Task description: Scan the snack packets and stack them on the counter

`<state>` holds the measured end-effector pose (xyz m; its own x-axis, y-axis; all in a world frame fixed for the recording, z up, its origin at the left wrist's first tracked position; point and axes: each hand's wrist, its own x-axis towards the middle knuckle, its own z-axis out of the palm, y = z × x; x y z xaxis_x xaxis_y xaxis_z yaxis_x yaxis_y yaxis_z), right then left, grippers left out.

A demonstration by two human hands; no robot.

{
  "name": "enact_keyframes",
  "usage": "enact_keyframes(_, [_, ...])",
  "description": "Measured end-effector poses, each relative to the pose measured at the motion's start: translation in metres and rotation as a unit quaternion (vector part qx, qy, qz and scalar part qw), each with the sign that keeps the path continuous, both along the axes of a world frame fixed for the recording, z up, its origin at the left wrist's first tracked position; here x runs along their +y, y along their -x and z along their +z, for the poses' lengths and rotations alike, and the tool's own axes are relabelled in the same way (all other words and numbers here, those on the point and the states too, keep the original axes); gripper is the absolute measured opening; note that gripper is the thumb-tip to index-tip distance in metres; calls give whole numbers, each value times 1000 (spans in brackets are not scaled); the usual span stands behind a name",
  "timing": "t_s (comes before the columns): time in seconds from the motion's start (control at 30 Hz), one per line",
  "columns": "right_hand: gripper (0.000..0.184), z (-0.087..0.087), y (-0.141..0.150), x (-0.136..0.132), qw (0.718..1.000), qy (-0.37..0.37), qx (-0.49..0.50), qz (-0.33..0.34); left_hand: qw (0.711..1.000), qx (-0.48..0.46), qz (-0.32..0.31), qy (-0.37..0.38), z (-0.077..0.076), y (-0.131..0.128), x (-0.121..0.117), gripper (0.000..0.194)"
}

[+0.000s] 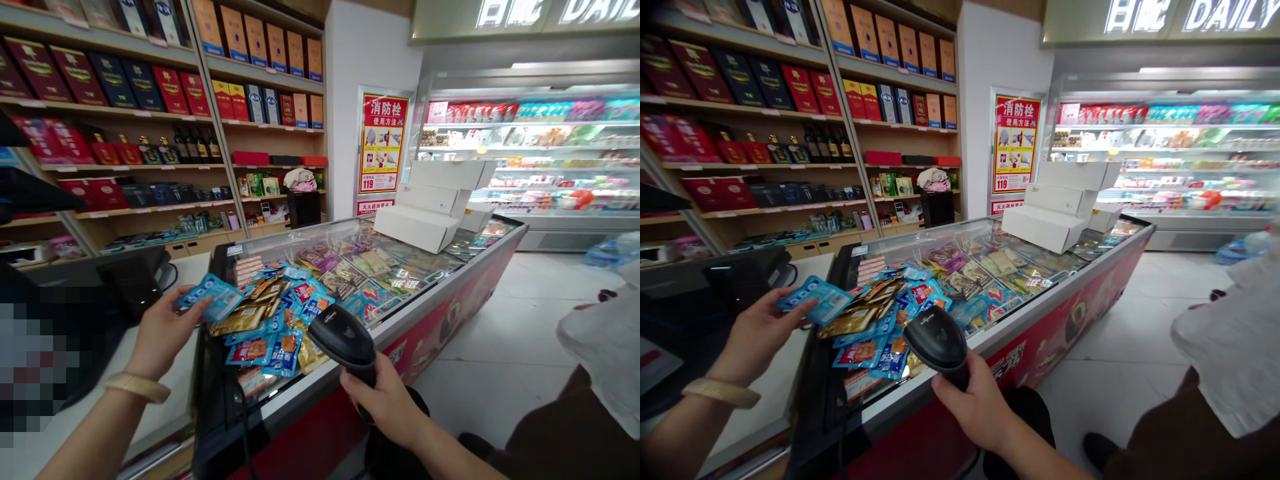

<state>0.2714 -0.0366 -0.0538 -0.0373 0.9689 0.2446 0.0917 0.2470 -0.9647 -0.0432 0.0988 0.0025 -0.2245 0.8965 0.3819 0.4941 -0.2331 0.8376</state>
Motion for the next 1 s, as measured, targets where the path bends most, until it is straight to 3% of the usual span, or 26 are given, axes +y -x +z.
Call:
enact_keyframes(0.1, [30,8,4,-5,1000,-28,-8,6,998,-61,-18,17,16,-26,-18,54])
enact_keyframes(0.23, [23,17,8,-10,997,-44,-25,58,998,-3,-68,11,30,-56,-38,56])
enact_keyframes(0.33, [21,21,10,-10,995,-50,-38,72,996,27,-85,3,31,-67,-45,59])
enact_keyframes(0.6, [13,23,10,-10,995,-50,-54,66,994,30,-102,5,24,-74,-48,66])
enact_keyframes(1.0, [15,24,9,-9,994,-50,-57,74,993,34,-116,5,27,-80,-57,68])
